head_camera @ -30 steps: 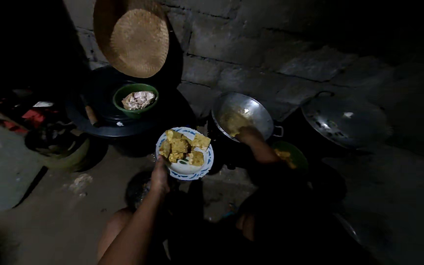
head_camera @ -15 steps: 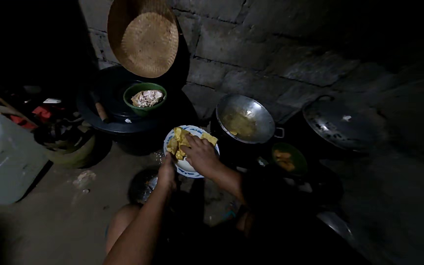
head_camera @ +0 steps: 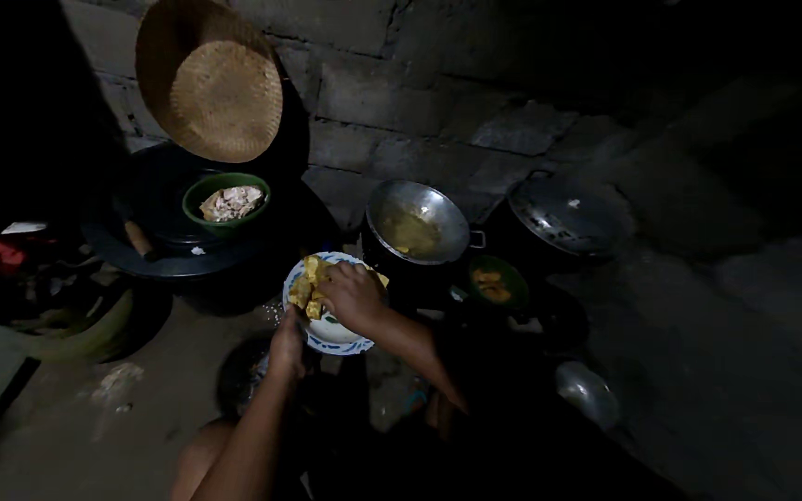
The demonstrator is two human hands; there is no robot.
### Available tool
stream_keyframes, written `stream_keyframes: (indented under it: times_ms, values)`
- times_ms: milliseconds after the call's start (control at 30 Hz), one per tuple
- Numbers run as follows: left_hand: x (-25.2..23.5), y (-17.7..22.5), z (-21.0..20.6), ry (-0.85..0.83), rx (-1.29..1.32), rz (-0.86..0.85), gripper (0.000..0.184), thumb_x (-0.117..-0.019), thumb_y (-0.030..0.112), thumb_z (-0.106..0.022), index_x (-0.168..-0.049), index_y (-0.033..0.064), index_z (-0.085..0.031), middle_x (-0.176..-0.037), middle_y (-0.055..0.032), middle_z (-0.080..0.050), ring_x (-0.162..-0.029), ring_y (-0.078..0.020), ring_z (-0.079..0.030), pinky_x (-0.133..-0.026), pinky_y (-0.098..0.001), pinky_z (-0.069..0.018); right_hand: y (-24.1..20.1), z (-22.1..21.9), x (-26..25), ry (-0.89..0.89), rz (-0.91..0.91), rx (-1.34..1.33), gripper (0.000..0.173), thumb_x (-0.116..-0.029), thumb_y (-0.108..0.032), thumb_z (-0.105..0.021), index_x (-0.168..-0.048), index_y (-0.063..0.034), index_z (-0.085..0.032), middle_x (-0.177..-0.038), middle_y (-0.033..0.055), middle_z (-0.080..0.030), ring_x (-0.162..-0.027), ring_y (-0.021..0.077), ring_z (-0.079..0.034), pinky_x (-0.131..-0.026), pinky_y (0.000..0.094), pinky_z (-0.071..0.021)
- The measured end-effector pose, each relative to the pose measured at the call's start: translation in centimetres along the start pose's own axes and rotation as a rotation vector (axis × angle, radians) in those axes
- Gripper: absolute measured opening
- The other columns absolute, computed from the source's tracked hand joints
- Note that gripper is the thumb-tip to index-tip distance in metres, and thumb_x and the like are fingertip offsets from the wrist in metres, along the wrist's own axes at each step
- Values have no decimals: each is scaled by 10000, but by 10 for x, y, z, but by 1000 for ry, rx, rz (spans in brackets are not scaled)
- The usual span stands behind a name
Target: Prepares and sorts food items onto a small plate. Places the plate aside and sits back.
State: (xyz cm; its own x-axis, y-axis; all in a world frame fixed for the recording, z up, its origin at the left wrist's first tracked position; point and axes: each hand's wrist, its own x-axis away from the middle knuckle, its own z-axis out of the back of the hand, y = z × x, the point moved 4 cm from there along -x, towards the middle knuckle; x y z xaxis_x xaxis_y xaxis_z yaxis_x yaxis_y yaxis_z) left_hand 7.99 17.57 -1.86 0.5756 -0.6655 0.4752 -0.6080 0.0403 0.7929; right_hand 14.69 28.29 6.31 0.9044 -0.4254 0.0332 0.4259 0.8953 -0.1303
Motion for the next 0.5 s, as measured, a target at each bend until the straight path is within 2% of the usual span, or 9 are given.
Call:
stream_keyframes:
  times_ms: [100, 167, 233, 333, 433, 500]
  values:
    - [-3, -2, -3, 18, 42, 6, 545, -1125, 430, -252, -1470, 59, -453, -1345, -154, -606, -1171, -233, -633, -944, -445, -553, 10, 14, 6, -6, -101, -161, 305, -1043, -291, -586, -1234, -102, -731, -1308, 128, -656, -1311, 326, -539, -1106, 543, -394]
    - [-6, -2, -4, 37, 53, 16, 551, -1122, 440, -256, -1478, 65, -448, -1367, -154, -597, -1195, -239, -626, -961, -461, -549, 32, 28, 10, 54, -187, -278, 300, -1037, -310, -607, -1236, -126, -737, -1286, 131, -670, -1300, 337, -548, -1114, 560, -397]
    - [-7, -3, -4, 55, 62, 26, 553, -1121, 440, -260, -1495, 71, -434, -1400, -148, -579, -1229, -233, -606, -989, -461, -534, 69, 39, 12, 185, -283, -299, 306, -1034, -310, -623, -1245, -112, -725, -1265, 169, -678, -1260, 383, -583, -1076, 592, -445]
    - [-11, -3, -2, 59, 63, 32, 548, -1118, 448, -265, -1486, 87, -451, -1392, -129, -592, -1230, -220, -612, -989, -453, -543, 137, 43, 16, 285, -487, -207, 350, -1052, -289, -589, -1327, -84, -655, -1338, 232, -629, -1271, 456, -569, -1025, 660, -466]
    - [-14, -3, 3, 70, 46, 24, 549, -1118, 453, -262, -1460, 84, -480, -1354, -126, -616, -1197, -217, -629, -970, -447, -552, 191, 25, 11, 193, -694, -197, 346, -1027, -256, -610, -1308, -58, -652, -1299, 276, -632, -1223, 491, -591, -953, 705, -482]
    - [-17, -3, 5, 72, 38, 14, 545, -1119, 448, -264, -1465, 86, -478, -1363, -124, -611, -1206, -210, -623, -983, -436, -544, 221, 3, -9, 90, -772, -196, 365, -1033, -272, -593, -1308, -39, -648, -1298, 288, -634, -1229, 501, -590, -959, 717, -471]
